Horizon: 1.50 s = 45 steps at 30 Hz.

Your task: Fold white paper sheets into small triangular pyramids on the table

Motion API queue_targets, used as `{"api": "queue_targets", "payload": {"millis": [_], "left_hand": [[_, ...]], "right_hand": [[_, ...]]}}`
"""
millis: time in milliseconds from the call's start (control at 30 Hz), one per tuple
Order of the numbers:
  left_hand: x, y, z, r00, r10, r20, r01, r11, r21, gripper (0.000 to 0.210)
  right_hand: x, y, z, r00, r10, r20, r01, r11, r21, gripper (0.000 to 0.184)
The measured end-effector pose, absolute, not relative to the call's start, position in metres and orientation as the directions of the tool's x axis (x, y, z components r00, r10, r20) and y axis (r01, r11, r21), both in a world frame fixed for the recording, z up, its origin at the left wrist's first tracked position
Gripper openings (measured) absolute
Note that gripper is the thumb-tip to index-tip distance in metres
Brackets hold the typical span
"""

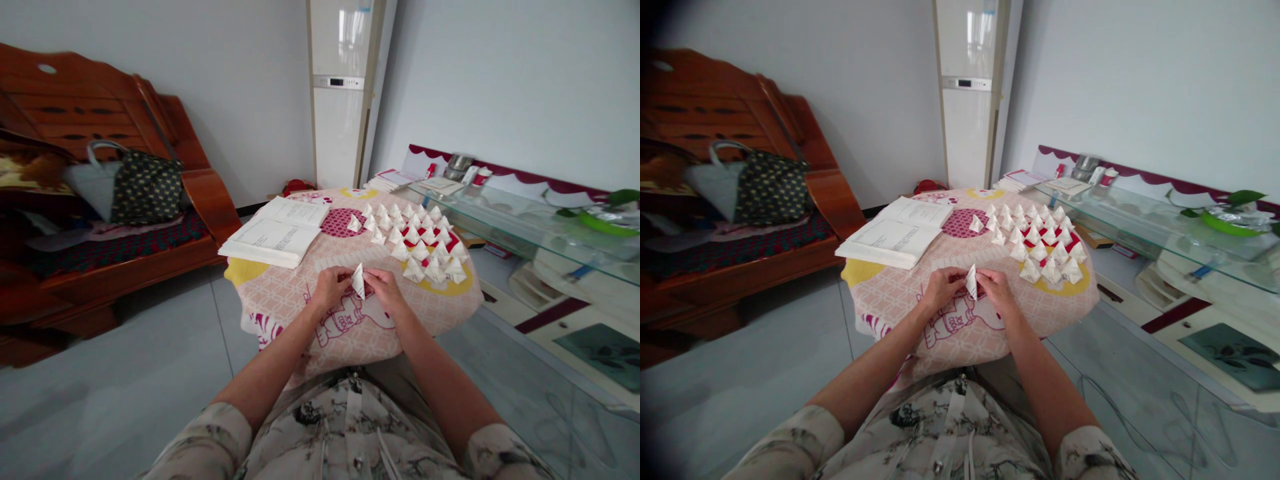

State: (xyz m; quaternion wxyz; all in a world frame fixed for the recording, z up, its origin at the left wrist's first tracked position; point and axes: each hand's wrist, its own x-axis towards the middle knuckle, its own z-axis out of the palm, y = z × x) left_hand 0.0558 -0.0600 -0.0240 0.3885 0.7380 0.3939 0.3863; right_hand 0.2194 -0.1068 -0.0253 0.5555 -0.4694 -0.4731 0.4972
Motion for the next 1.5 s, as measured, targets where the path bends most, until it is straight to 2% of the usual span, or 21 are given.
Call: {"api": "queue_targets", "payload": {"millis": [267,367,567,667,767,933,1100,1233,1367,1500], "left_hand": [[0.056,-0.063,-0.02,0.309,0.906,0.288,0.35,-0.39,0.852,0.011],[0.056,-0.065,-0.018,0.348,0.891,0.293,0.351,-0.413,0.84,0.003],[0.057,-0.069,-0.016,0.415,0.852,0.319,0.275,-0.451,0.849,0.031],[0.06,-0.068,-0.018,0.39,0.861,0.326,0.303,-0.454,0.838,0.03],[0.063,-0.066,-0.02,0.355,0.881,0.312,0.339,-0.433,0.835,0.024],[0.066,-0.068,-0.02,0.344,0.881,0.326,0.376,-0.447,0.812,0.007],[0.068,-0.07,-0.017,0.365,0.862,0.351,0.436,-0.492,0.754,0.016],[0.066,-0.068,-0.018,0.361,0.854,0.374,0.332,-0.492,0.805,0.026],[0.065,-0.066,-0.021,0.257,0.903,0.344,0.244,-0.404,0.881,0.038],[0.065,-0.064,-0.024,0.283,0.921,0.269,0.048,-0.294,0.955,0.046]], "right_hand": [[0.22,-0.105,-0.03,-0.007,0.992,0.127,0.044,0.128,-0.991,0.015],[0.219,-0.106,-0.03,0.048,0.989,0.14,0.121,0.133,-0.984,0.016],[0.216,-0.107,-0.028,0.164,0.932,0.323,0.423,0.229,-0.877,0.027],[0.213,-0.107,-0.027,0.151,0.893,0.423,0.543,0.283,-0.791,0.026],[0.211,-0.107,-0.028,0.126,0.883,0.452,0.59,0.3,-0.75,0.028],[0.209,-0.104,-0.032,0.153,0.874,0.461,0.602,0.288,-0.745,0.026],[0.208,-0.103,-0.032,0.219,0.854,0.472,0.587,0.271,-0.762,0.029],[0.207,-0.104,-0.03,0.225,0.86,0.457,0.497,0.302,-0.813,0.029],[0.208,-0.105,-0.029,0.244,0.897,0.368,0.358,0.269,-0.894,0.032],[0.21,-0.105,-0.03,0.294,0.914,0.281,0.229,0.218,-0.949,0.034]]}}
